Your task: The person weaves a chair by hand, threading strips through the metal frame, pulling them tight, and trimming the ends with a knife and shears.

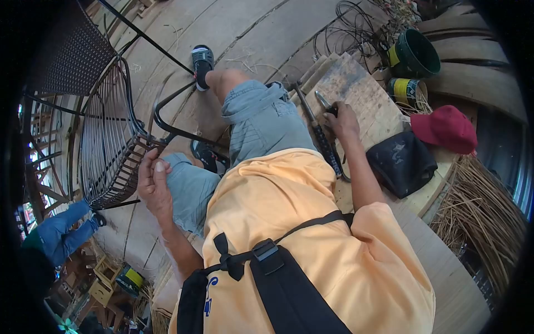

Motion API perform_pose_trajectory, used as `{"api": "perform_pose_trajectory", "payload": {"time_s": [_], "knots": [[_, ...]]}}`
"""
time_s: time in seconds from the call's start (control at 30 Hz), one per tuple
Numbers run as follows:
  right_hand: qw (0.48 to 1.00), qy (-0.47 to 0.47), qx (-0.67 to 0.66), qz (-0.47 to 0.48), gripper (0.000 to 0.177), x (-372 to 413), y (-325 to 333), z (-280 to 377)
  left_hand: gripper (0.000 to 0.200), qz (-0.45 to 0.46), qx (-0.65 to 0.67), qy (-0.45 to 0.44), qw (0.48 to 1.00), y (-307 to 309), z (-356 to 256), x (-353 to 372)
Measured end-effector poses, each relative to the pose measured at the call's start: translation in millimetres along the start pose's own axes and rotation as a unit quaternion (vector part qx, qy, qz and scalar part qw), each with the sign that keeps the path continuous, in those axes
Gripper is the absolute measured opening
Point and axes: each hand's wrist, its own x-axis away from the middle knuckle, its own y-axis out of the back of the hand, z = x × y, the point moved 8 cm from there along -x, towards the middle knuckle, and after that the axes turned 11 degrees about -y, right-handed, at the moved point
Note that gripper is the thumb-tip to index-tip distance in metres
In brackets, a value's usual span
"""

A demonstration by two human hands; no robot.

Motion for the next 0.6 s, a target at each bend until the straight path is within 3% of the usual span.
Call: {"api": "perform_pose_trajectory", "payload": {"time_s": [0.07,0.13,0.2,0.23,0.27,0.3,0.33,0.37,0.4,0.47,0.5,0.57,0.6], "knots": [[0.995,0.045,0.001,-0.086,0.029,1,-9,6,0.027,0.038,-0.019,0.029,0.999,-22,-7,2],[0.997,-0.002,0.059,0.039,0.03,-20,-33,-7,0.027,0.075,-0.027,0.061,0.995,-40,-14,6],[0.998,0.018,0.02,-0.053,0.029,-26,-18,-14,0.028,0.141,-0.02,0.069,0.987,-60,-25,14],[0.975,0.083,-0.152,-0.141,0.026,-28,3,-22,0.028,0.177,-0.019,0.059,0.982,-69,-32,16],[0.984,0.018,-0.122,-0.132,0.023,-43,18,-29,0.028,0.223,-0.013,0.001,0.975,-79,-32,19],[0.959,0.058,-0.217,-0.174,0.016,-16,74,32,0.029,0.274,-0.006,-0.052,0.96,-92,-30,27],[0.922,0.093,-0.349,-0.137,0.012,-23,90,42,0.035,0.342,-0.003,-0.051,0.938,-106,-27,34],[0.822,0.029,-0.565,-0.056,0.012,-1,104,88,0.041,0.41,0.002,-0.052,0.911,-119,-26,41],[0.719,0.041,-0.692,0.049,0.014,10,107,124,0.046,0.385,-0.001,-0.071,0.92,-122,-30,38],[0.654,0.075,-0.727,0.195,0.013,63,110,214,0.057,0.338,-0.003,-0.115,0.934,-124,-45,33],[0.64,0.135,-0.71,0.262,0.014,89,106,250,0.06,0.272,0.119,-0.093,0.95,-114,-51,27],[0.615,0.199,-0.664,0.377,0.018,138,86,301,0.068,0.128,0.356,-0.051,0.924,-90,-60,16],[0.564,0.177,-0.683,0.43,0.022,154,67,314,0.05,0.021,0.46,-0.05,0.887,-70,-64,14]]}}
